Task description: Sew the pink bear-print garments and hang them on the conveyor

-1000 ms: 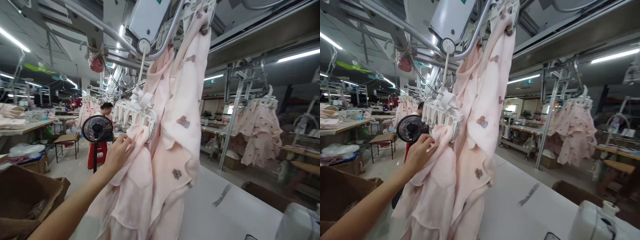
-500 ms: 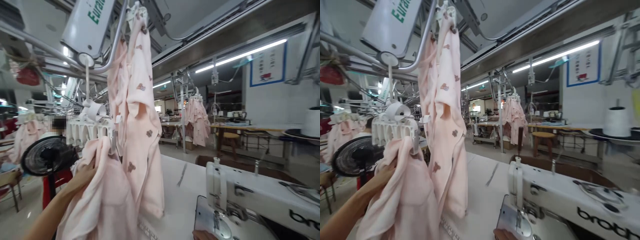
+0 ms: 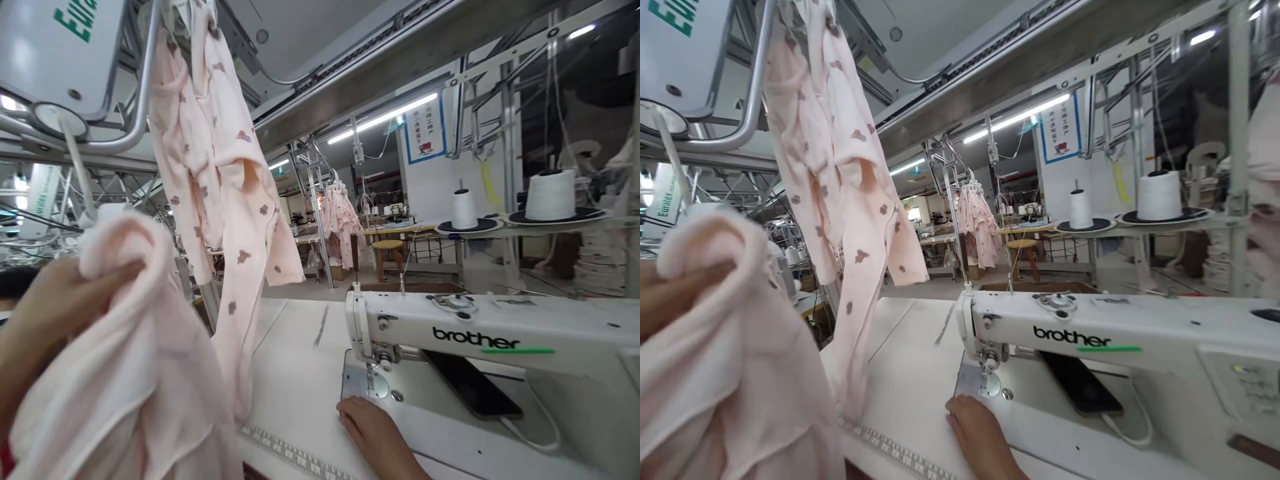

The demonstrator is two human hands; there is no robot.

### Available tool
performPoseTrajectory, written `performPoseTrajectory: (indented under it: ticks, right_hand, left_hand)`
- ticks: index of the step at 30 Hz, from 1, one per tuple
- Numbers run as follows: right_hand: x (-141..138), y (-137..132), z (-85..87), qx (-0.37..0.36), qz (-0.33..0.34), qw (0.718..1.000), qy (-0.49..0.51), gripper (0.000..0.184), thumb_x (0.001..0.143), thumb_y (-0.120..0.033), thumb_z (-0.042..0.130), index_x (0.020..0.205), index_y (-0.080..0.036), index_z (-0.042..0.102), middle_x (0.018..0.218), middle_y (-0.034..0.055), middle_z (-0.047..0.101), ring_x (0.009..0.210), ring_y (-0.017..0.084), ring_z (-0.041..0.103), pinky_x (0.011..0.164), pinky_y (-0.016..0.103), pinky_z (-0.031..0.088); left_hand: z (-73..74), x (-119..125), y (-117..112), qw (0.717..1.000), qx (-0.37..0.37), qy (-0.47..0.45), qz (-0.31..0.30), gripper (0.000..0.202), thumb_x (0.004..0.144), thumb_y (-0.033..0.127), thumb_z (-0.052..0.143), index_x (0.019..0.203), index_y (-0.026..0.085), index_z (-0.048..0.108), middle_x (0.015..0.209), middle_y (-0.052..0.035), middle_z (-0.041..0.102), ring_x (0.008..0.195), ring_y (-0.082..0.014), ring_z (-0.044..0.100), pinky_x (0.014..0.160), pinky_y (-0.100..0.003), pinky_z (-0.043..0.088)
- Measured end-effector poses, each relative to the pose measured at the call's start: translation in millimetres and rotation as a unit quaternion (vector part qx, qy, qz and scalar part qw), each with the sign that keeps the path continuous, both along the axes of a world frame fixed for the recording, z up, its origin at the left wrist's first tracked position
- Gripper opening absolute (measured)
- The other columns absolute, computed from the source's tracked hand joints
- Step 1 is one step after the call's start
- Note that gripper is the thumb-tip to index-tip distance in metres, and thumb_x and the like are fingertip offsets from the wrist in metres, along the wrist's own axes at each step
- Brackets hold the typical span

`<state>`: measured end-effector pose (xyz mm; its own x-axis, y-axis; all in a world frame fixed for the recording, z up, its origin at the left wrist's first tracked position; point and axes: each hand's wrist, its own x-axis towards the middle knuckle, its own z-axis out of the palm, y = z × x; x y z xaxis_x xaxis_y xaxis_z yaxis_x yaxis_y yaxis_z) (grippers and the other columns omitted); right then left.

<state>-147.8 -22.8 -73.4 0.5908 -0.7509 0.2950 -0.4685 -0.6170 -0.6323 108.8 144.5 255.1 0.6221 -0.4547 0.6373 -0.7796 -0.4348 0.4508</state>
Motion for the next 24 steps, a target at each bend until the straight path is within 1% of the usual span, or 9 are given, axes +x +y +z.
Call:
performPoseTrajectory:
  ticks: [2, 4, 7, 9, 11, 14, 18, 21, 24]
  right_hand:
    - [-2.1, 12.6, 19.1, 0.048, 0.007, 0.995, -0.088, 0.027, 0.087, -0.028, 0.038, 0.090, -0.019, 0.063, 0.093, 0.0074, 0.063, 0.090, 0.024, 0.056, 0.080, 0.036, 0.041]
    - [-5.5, 32.7, 48.9, 0.132, 0.037, 0.967, -0.216, 0.024, 0.084, -0.038, 0.048, 0.093, -0.021, 0.063, 0.094, 0.0064, 0.064, 0.090, 0.023, 0.057, 0.082, 0.034, 0.043]
    - [-13.7, 71.2, 108.1, 0.239, 0.187, 0.861, -0.409, 0.028, 0.080, -0.045, 0.061, 0.100, -0.025, 0.061, 0.086, 0.0033, 0.065, 0.083, 0.018, 0.060, 0.077, 0.030, 0.046]
    - [-17.8, 93.7, 149.0, 0.264, 0.333, 0.776, -0.466, 0.030, 0.077, -0.045, 0.066, 0.101, -0.028, 0.061, 0.083, 0.0012, 0.066, 0.078, 0.016, 0.062, 0.075, 0.028, 0.048]
    - [-18.3, 106.2, 183.9, 0.276, 0.413, 0.738, -0.457, 0.034, 0.077, -0.040, 0.068, 0.107, -0.027, 0.058, 0.086, 0.0017, 0.066, 0.079, 0.016, 0.063, 0.074, 0.028, 0.048]
    - [-14.8, 101.7, 218.1, 0.233, 0.361, 0.790, -0.437, 0.051, 0.081, -0.039, 0.063, 0.125, -0.027, 0.040, 0.085, 0.0024, 0.065, 0.074, 0.017, 0.064, 0.071, 0.031, 0.048]
    - [-13.0, 73.5, 231.3, 0.039, 0.064, 0.924, -0.376, 0.063, 0.080, -0.056, 0.055, 0.130, -0.027, 0.030, 0.086, 0.0019, 0.057, 0.076, 0.019, 0.060, 0.069, 0.033, 0.046]
    - [-12.5, 62.0, 225.1, -0.062, -0.070, 0.937, -0.337, 0.056, 0.079, -0.059, 0.053, 0.121, -0.024, 0.040, 0.095, 0.0037, 0.051, 0.076, 0.018, 0.055, 0.069, 0.034, 0.043]
    - [-9.9, 60.5, 214.4, -0.109, -0.030, 0.952, -0.285, 0.027, 0.082, -0.040, 0.056, 0.102, -0.023, 0.054, 0.100, 0.0021, 0.049, 0.074, 0.014, 0.051, 0.068, 0.029, 0.041]
  left_hand:
    - [21.1, -24.7, -13.1, 0.996, -0.077, -0.037, -0.037, 0.043, 0.059, 0.052, 0.062, 0.078, 0.014, 0.065, 0.059, -0.0034, 0.063, 0.062, -0.0251, 0.060, 0.045, -0.028, 0.041]
    - [38.1, -43.3, -35.5, 0.977, -0.070, -0.124, -0.160, 0.043, 0.062, 0.039, 0.062, 0.099, 0.016, 0.061, 0.081, -0.0026, 0.065, 0.076, -0.0228, 0.060, 0.057, -0.027, 0.045]
    - [54.6, -64.7, -74.6, 0.923, 0.029, -0.215, -0.319, 0.054, 0.061, 0.028, 0.061, 0.114, 0.018, 0.051, 0.102, -0.0037, 0.061, 0.088, -0.0211, 0.057, 0.074, -0.030, 0.046]
    - [61.1, -82.3, -94.7, 0.912, 0.087, -0.280, -0.288, 0.046, 0.062, 0.029, 0.061, 0.106, 0.018, 0.054, 0.096, -0.0050, 0.062, 0.088, -0.0238, 0.058, 0.076, -0.034, 0.045]
    - [67.7, -104.0, -104.6, 0.911, 0.120, -0.335, -0.209, 0.035, 0.065, 0.031, 0.060, 0.095, 0.015, 0.057, 0.086, -0.0064, 0.062, 0.086, -0.0267, 0.059, 0.076, -0.037, 0.045]
    - [83.6, -134.9, -100.2, 0.907, 0.136, -0.375, -0.134, 0.031, 0.073, 0.034, 0.049, 0.086, 0.007, 0.059, 0.082, -0.0083, 0.060, 0.090, -0.0293, 0.059, 0.078, -0.040, 0.045]
    - [113.1, -154.4, -73.3, 0.905, 0.122, -0.386, -0.133, 0.047, 0.080, 0.032, 0.031, 0.099, -0.002, 0.056, 0.092, -0.0070, 0.055, 0.103, -0.0307, 0.053, 0.082, -0.043, 0.041]
    - [126.8, -152.7, -55.3, 0.932, 0.073, -0.294, -0.200, 0.052, 0.074, 0.040, 0.041, 0.103, 0.001, 0.058, 0.089, -0.0015, 0.054, 0.098, -0.0289, 0.055, 0.079, -0.042, 0.040]
    - [123.9, -141.6, -49.9, 0.944, 0.011, -0.152, -0.294, 0.051, 0.068, 0.043, 0.051, 0.101, 0.005, 0.061, 0.075, 0.0019, 0.056, 0.081, -0.0233, 0.061, 0.069, -0.038, 0.043]
